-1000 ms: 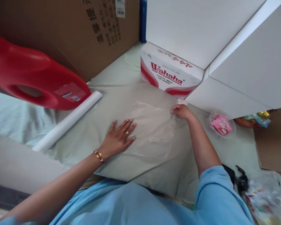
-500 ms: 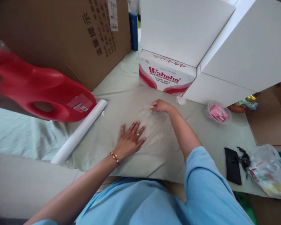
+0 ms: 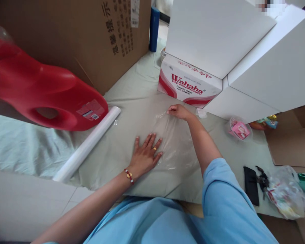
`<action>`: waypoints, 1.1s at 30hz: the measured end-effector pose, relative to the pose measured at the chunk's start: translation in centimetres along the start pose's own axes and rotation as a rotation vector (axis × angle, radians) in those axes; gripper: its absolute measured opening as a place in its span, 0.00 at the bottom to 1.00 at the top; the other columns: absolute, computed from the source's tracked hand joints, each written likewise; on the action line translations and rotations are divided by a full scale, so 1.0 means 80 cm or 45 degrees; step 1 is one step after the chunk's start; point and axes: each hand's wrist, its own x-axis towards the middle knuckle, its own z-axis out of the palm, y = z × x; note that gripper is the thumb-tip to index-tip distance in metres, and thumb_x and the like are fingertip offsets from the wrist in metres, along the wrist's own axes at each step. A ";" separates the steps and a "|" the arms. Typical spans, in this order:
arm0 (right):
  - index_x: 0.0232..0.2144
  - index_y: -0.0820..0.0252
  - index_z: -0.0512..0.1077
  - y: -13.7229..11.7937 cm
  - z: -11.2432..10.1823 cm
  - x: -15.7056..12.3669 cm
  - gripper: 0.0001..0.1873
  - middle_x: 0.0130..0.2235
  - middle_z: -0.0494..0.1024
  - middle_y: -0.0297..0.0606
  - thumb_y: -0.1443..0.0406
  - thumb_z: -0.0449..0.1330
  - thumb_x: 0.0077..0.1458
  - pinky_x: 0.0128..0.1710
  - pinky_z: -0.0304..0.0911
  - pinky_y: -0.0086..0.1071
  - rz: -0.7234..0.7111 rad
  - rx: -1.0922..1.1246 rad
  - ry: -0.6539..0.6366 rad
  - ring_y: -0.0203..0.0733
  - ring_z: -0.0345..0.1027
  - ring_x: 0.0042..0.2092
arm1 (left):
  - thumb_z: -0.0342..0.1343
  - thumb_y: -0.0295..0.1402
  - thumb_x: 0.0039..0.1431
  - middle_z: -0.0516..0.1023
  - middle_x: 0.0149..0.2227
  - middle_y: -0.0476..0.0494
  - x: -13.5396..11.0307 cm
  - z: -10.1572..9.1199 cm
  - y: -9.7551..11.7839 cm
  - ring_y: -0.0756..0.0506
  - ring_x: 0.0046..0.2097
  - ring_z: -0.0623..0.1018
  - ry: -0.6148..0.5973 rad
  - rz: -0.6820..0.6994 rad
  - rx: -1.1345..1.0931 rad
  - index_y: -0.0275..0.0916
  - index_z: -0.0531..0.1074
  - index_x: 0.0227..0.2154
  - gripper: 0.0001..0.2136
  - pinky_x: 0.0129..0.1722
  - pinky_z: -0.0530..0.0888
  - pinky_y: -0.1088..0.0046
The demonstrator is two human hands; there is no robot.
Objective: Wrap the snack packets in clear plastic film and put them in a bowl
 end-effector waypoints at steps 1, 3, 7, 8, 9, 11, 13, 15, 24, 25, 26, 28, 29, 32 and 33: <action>0.31 0.57 0.75 0.004 0.003 0.000 0.24 0.28 0.72 0.31 0.43 0.65 0.50 0.32 0.57 0.30 -0.012 -0.058 0.038 0.35 0.60 0.30 | 0.44 0.48 0.75 0.49 0.78 0.38 0.000 0.000 0.000 0.34 0.78 0.51 0.003 -0.005 -0.002 0.48 0.58 0.74 0.29 0.74 0.35 0.32; 0.29 0.57 0.73 0.012 0.008 0.001 0.22 0.27 0.71 0.32 0.45 0.62 0.55 0.33 0.58 0.31 -0.020 -0.186 0.128 0.37 0.60 0.30 | 0.44 0.49 0.75 0.49 0.78 0.37 -0.001 0.000 -0.001 0.34 0.78 0.51 0.012 -0.015 0.001 0.48 0.56 0.75 0.29 0.74 0.36 0.33; 0.31 0.57 0.73 0.014 0.011 -0.004 0.17 0.31 0.74 0.38 0.52 0.58 0.62 0.40 0.62 0.35 -0.014 -0.322 0.346 0.42 0.65 0.36 | 0.43 0.50 0.75 0.48 0.78 0.35 -0.001 0.002 -0.001 0.34 0.78 0.51 0.016 -0.030 0.018 0.42 0.54 0.76 0.32 0.74 0.34 0.34; 0.33 0.58 0.74 0.010 0.012 -0.010 0.17 0.34 0.76 0.41 0.53 0.55 0.64 0.44 0.63 0.37 -0.018 -0.344 0.435 0.44 0.67 0.39 | 0.42 0.50 0.75 0.48 0.78 0.35 0.000 0.002 -0.001 0.34 0.78 0.51 0.010 -0.033 0.021 0.41 0.54 0.76 0.32 0.74 0.33 0.33; 0.35 0.58 0.75 0.005 0.015 -0.019 0.18 0.37 0.77 0.44 0.54 0.52 0.67 0.48 0.64 0.40 -0.040 -0.372 0.541 0.47 0.68 0.43 | 0.42 0.50 0.75 0.48 0.78 0.36 0.001 0.002 -0.001 0.35 0.78 0.51 0.001 -0.037 0.024 0.41 0.53 0.76 0.32 0.74 0.33 0.33; 0.42 0.60 0.77 -0.006 0.028 -0.049 0.21 0.44 0.78 0.50 0.54 0.48 0.71 0.55 0.64 0.45 -0.151 -0.438 0.740 0.51 0.69 0.50 | 0.41 0.52 0.75 0.48 0.78 0.37 0.004 -0.001 -0.002 0.35 0.78 0.51 -0.021 -0.047 0.030 0.41 0.53 0.76 0.33 0.74 0.32 0.33; 0.53 0.60 0.76 -0.011 0.052 -0.091 0.25 0.52 0.78 0.53 0.52 0.46 0.73 0.62 0.63 0.48 -0.301 -0.521 0.831 0.53 0.70 0.57 | 0.40 0.53 0.75 0.48 0.78 0.38 0.010 -0.004 -0.005 0.35 0.78 0.51 -0.045 -0.067 0.037 0.42 0.53 0.76 0.33 0.74 0.33 0.32; 0.66 0.58 0.68 -0.003 0.082 -0.138 0.30 0.65 0.72 0.53 0.49 0.46 0.74 0.68 0.59 0.50 -0.333 -0.622 0.764 0.54 0.63 0.67 | 0.40 0.54 0.74 0.49 0.78 0.38 0.019 -0.008 -0.009 0.34 0.78 0.51 -0.070 -0.083 0.045 0.43 0.54 0.76 0.33 0.73 0.33 0.31; 0.75 0.61 0.57 0.113 0.095 -0.220 0.36 0.76 0.55 0.52 0.49 0.38 0.75 0.73 0.47 0.63 0.227 -0.898 0.621 0.60 0.48 0.76 | 0.39 0.50 0.76 0.46 0.79 0.41 0.072 -0.020 -0.035 0.33 0.79 0.49 -0.217 -0.048 0.083 0.47 0.53 0.76 0.31 0.71 0.35 0.26; 0.74 0.61 0.59 0.117 0.086 -0.217 0.36 0.76 0.55 0.52 0.50 0.38 0.75 0.72 0.47 0.63 0.256 -0.896 0.640 0.60 0.48 0.76 | 0.39 0.50 0.76 0.45 0.79 0.41 0.075 -0.022 -0.036 0.33 0.79 0.49 -0.215 -0.040 0.086 0.46 0.53 0.75 0.30 0.72 0.36 0.27; 0.74 0.61 0.59 0.119 0.080 -0.213 0.36 0.76 0.56 0.52 0.50 0.38 0.75 0.72 0.47 0.63 0.284 -0.889 0.660 0.60 0.49 0.76 | 0.39 0.50 0.76 0.45 0.79 0.41 0.075 -0.023 -0.037 0.34 0.79 0.50 -0.203 -0.034 0.088 0.46 0.54 0.75 0.30 0.72 0.36 0.27; 0.74 0.62 0.60 0.116 0.072 -0.207 0.36 0.75 0.57 0.54 0.51 0.38 0.74 0.72 0.48 0.64 0.323 -0.872 0.705 0.61 0.50 0.75 | 0.39 0.49 0.76 0.45 0.79 0.40 0.070 -0.027 -0.037 0.34 0.79 0.51 -0.158 -0.030 0.090 0.45 0.54 0.75 0.30 0.72 0.36 0.28; 0.74 0.62 0.59 0.113 0.073 -0.206 0.36 0.75 0.57 0.55 0.50 0.38 0.74 0.72 0.48 0.64 0.318 -0.865 0.723 0.61 0.49 0.76 | 0.39 0.49 0.76 0.45 0.79 0.40 0.065 -0.028 -0.038 0.35 0.79 0.51 -0.132 -0.026 0.091 0.44 0.54 0.75 0.30 0.73 0.36 0.29; 0.74 0.60 0.59 0.102 0.084 -0.209 0.35 0.77 0.54 0.52 0.50 0.40 0.75 0.73 0.47 0.62 0.212 -0.855 0.707 0.59 0.46 0.77 | 0.39 0.48 0.77 0.47 0.79 0.40 0.045 -0.029 -0.041 0.36 0.79 0.51 -0.108 0.046 0.091 0.44 0.55 0.75 0.29 0.73 0.31 0.31; 0.74 0.58 0.60 0.100 0.089 -0.211 0.34 0.77 0.54 0.49 0.50 0.40 0.75 0.73 0.46 0.62 0.177 -0.850 0.681 0.58 0.47 0.77 | 0.39 0.47 0.77 0.49 0.78 0.40 0.040 -0.029 -0.044 0.37 0.78 0.52 -0.119 0.072 0.088 0.44 0.56 0.75 0.29 0.72 0.29 0.31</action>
